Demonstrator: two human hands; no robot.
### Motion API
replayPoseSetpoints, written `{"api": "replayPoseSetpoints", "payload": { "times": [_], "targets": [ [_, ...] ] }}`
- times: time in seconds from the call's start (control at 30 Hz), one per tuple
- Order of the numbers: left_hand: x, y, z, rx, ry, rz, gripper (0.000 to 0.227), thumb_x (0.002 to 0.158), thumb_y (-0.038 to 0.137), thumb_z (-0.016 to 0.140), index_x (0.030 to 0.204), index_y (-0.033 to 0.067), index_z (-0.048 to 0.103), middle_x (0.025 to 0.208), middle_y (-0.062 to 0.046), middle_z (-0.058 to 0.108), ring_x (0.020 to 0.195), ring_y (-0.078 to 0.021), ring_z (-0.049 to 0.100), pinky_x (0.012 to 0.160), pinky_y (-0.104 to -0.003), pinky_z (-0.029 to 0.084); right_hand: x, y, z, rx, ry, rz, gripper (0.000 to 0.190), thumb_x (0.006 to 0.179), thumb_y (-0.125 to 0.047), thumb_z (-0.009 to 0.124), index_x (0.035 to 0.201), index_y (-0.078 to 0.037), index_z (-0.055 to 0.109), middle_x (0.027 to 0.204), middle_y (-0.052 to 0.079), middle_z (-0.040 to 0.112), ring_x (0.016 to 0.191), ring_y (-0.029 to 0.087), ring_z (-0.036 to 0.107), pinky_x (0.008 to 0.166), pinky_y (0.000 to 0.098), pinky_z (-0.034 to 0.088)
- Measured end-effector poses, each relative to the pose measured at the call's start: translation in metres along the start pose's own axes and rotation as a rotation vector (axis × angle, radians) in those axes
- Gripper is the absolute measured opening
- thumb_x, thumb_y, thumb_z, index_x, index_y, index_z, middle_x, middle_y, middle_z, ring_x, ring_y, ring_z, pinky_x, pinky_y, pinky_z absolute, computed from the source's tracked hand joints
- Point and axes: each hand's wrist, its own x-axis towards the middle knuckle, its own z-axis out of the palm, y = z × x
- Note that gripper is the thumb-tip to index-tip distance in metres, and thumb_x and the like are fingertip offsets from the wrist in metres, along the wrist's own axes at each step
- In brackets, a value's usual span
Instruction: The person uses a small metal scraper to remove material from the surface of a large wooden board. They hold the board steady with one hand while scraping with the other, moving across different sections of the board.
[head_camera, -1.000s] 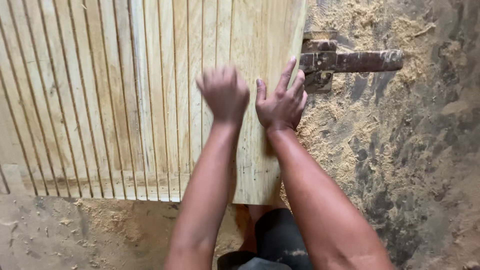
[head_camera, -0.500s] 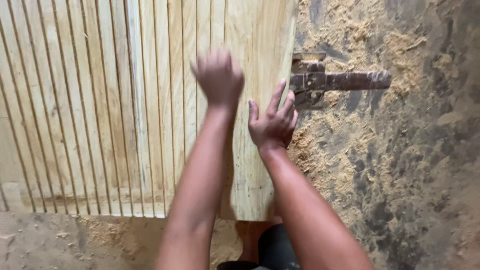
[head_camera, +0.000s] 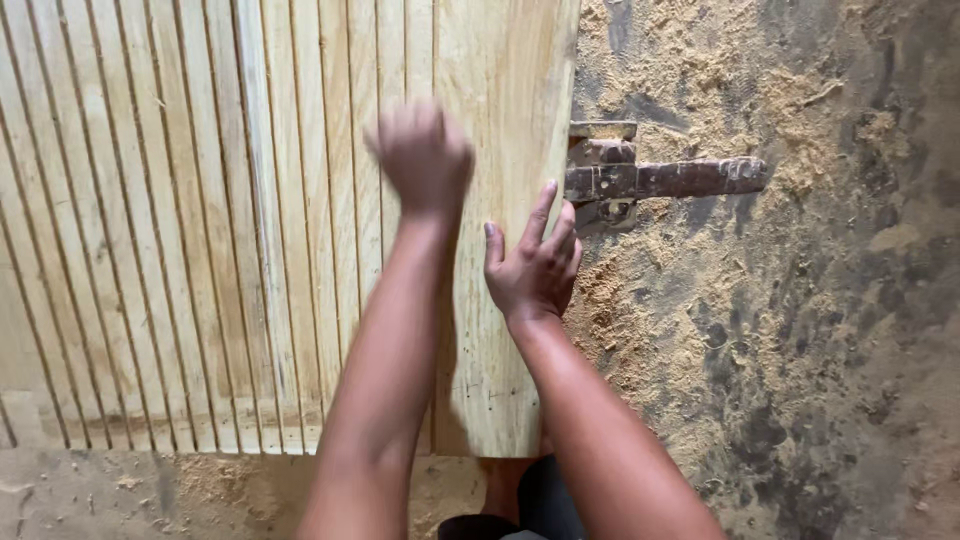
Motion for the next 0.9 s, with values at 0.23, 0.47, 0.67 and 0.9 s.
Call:
{"api": "replayPoseSetpoints", "payload": {
  "times": [0.23, 0.47, 0.67, 0.9],
  "targets": [
    [0.05, 0.012, 0.003, 0.079, 0.059, 0.058, 0.012, 0.085, 0.013, 0.058, 0.074, 0.0113, 0.059, 0.076, -0.009, 0.06, 0.082, -0.0304, 0.056, 0.083, -0.049, 0.039, -0.002, -0.002, -0.003, -0.008, 0.029, -0.019, 0.093, 0.097, -0.058, 0.057, 0.161, -0.002, 0.022, 0.145, 0.032, 0.041, 0.129, 0.042, 0.053, 0.107, 0.0541, 0.042],
    [-0.021, 0.001, -0.028, 0.051, -0.065, 0.062, 0.013, 0.085, 0.013, 0.065, 0.073, 0.0088, 0.059, 0.075, -0.012, 0.058, 0.079, -0.0317, 0.054, 0.08, -0.048, 0.038, 0.001, 0.002, -0.001, -0.009, -0.01, -0.002, 0.092, 0.097, -0.06, 0.054, 0.161, -0.003, 0.022, 0.145, 0.031, 0.042, 0.127, 0.041, 0.054, 0.107, 0.0545, 0.042],
    [0.076, 0.001, 0.038, 0.037, 0.03, 0.054, 0.017, 0.088, 0.009, 0.059, 0.072, 0.0127, 0.059, 0.073, -0.008, 0.06, 0.077, -0.0263, 0.055, 0.081, -0.044, 0.041, 0.001, 0.002, -0.003, -0.017, -0.059, -0.004, 0.089, 0.101, -0.06, 0.051, 0.162, -0.002, 0.02, 0.146, 0.033, 0.042, 0.123, 0.039, 0.056, 0.105, 0.054, 0.044],
    [-0.029, 0.011, -0.039, 0.027, -0.062, -0.001, 0.012, 0.088, 0.012, 0.062, 0.077, 0.0103, 0.062, 0.08, -0.009, 0.064, 0.083, -0.0303, 0.056, 0.081, -0.047, 0.039, 0.002, -0.001, -0.003, -0.016, -0.031, 0.01, 0.09, 0.099, -0.061, 0.052, 0.161, -0.003, 0.022, 0.145, 0.031, 0.042, 0.123, 0.04, 0.057, 0.106, 0.0525, 0.045]
  ]
}}
